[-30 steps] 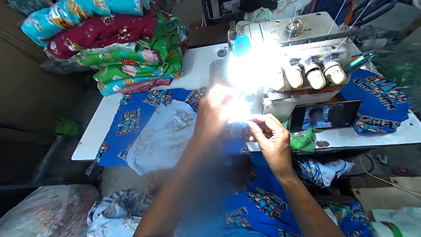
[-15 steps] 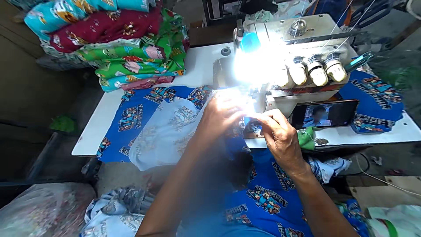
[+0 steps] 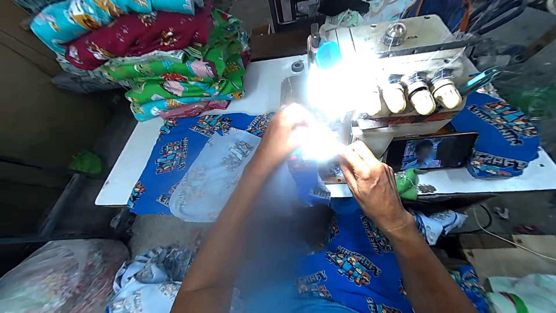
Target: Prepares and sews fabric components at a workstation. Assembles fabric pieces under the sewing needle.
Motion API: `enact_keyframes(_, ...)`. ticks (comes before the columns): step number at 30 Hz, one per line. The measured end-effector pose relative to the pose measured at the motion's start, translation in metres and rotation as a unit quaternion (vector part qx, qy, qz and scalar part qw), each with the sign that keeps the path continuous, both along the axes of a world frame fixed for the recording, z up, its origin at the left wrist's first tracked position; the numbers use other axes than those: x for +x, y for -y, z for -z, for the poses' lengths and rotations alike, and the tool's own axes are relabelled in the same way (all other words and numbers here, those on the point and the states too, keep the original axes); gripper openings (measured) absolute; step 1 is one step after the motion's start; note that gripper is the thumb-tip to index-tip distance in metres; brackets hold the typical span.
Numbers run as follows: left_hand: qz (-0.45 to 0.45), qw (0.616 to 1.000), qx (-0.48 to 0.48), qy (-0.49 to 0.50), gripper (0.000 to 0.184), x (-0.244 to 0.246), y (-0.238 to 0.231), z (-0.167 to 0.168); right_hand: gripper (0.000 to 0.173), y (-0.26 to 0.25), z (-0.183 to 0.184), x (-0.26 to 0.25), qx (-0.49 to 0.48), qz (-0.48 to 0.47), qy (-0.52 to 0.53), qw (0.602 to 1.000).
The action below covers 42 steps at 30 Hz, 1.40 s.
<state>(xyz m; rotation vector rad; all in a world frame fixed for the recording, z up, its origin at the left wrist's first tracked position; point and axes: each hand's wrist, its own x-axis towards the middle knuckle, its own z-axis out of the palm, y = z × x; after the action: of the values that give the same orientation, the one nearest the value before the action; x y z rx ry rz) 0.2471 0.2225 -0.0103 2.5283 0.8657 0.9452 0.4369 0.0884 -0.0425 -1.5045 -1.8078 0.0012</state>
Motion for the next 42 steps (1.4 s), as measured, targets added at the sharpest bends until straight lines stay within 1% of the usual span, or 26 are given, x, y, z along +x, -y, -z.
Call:
enact_keyframes(3, -0.030, 0.999, -0.039, -0.009, 0.015, 0.002, -0.019, -0.009, 0.033, -0.001, -0.002, -0.001, -0.012, 0.008, 0.002, 1.000)
enact_keyframes(5, -0.067, 0.997, -0.036, -0.015, 0.022, 0.004, -0.027, -0.012, 0.033, 0.002, 0.003, -0.002, -0.015, 0.010, 0.004, 1.000)
enact_keyframes(7, -0.099, 0.994, -0.039, -0.005, 0.024, 0.003, -0.033, -0.011, 0.033, 0.006, 0.009, -0.001, -0.017, 0.003, 0.009, 1.000)
enact_keyframes(10, -0.143, 0.983, -0.110, 0.039, 0.025, -0.006, -0.040, -0.003, 0.035, 0.012, 0.016, -0.001, -0.022, -0.007, 0.008, 1.000)
enact_keyframes(12, -0.173, 0.965, -0.182, 0.082, 0.028, -0.011, -0.035, 0.001, 0.037, 0.016, 0.018, -0.002, -0.019, -0.013, 0.001, 1.000)
enact_keyframes(14, -0.194, 0.935, -0.261, 0.141, 0.030, -0.013, -0.019, 0.001, 0.038, 0.020, 0.019, -0.002, -0.017, -0.023, -0.007, 1.000)
enact_keyframes(15, -0.195, 0.923, -0.285, 0.170, 0.030, -0.015, -0.010, 0.001, 0.038, 0.021, 0.020, -0.003, -0.016, -0.028, -0.008, 0.999)
enact_keyframes(17, -0.179, 0.905, -0.316, 0.220, 0.032, -0.021, 0.009, 0.001, 0.037, 0.023, 0.020, -0.005, -0.016, -0.036, -0.014, 0.999)
enact_keyframes(19, -0.168, 0.897, -0.322, 0.251, 0.034, -0.026, 0.030, 0.003, 0.037, 0.024, 0.020, -0.008, -0.013, -0.048, -0.021, 0.999)
enact_keyframes(23, -0.194, 0.906, -0.291, 0.239, 0.035, -0.029, 0.083, 0.007, 0.036, 0.024, 0.016, -0.014, 0.000, -0.075, -0.051, 0.996)
enact_keyframes(27, -0.218, 0.925, -0.210, 0.228, 0.033, -0.015, 0.117, 0.020, 0.036, 0.019, 0.010, -0.019, 0.017, -0.110, -0.090, 0.990)
enact_keyframes(29, -0.182, 0.946, -0.173, 0.206, 0.027, -0.003, 0.132, 0.028, 0.038, 0.015, 0.007, -0.017, 0.009, -0.154, -0.109, 0.982)
enact_keyframes(31, -0.126, 0.975, -0.104, 0.152, 0.018, 0.009, 0.142, 0.034, 0.042, 0.011, 0.005, -0.009, -0.007, -0.193, -0.111, 0.975)
enact_keyframes(32, -0.107, 0.985, -0.064, 0.119, 0.016, 0.015, 0.143, 0.036, 0.041, 0.010, 0.003, -0.003, -0.024, -0.200, -0.103, 0.974)
enact_keyframes(34, -0.085, 0.995, -0.006, 0.058, 0.017, 0.024, 0.140, 0.034, 0.031, 0.008, 0.000, 0.014, -0.052, -0.169, -0.062, 0.982)
enact_keyframes(36, -0.063, 0.998, 0.016, 0.026, 0.021, 0.034, 0.130, 0.028, 0.024, 0.006, -0.003, 0.028, -0.045, -0.114, -0.030, 0.992)
enact_keyframes(39, -0.039, 0.998, 0.028, 0.029, 0.020, 0.045, 0.116, 0.016, 0.023, 0.004, -0.008, 0.030, -0.009, -0.054, -0.027, 0.998)
enact_keyframes(42, -0.057, 0.996, 0.015, 0.062, 0.013, 0.043, 0.113, -0.001, 0.018, 0.005, -0.007, 0.017, 0.014, -0.047, -0.080, 0.996)
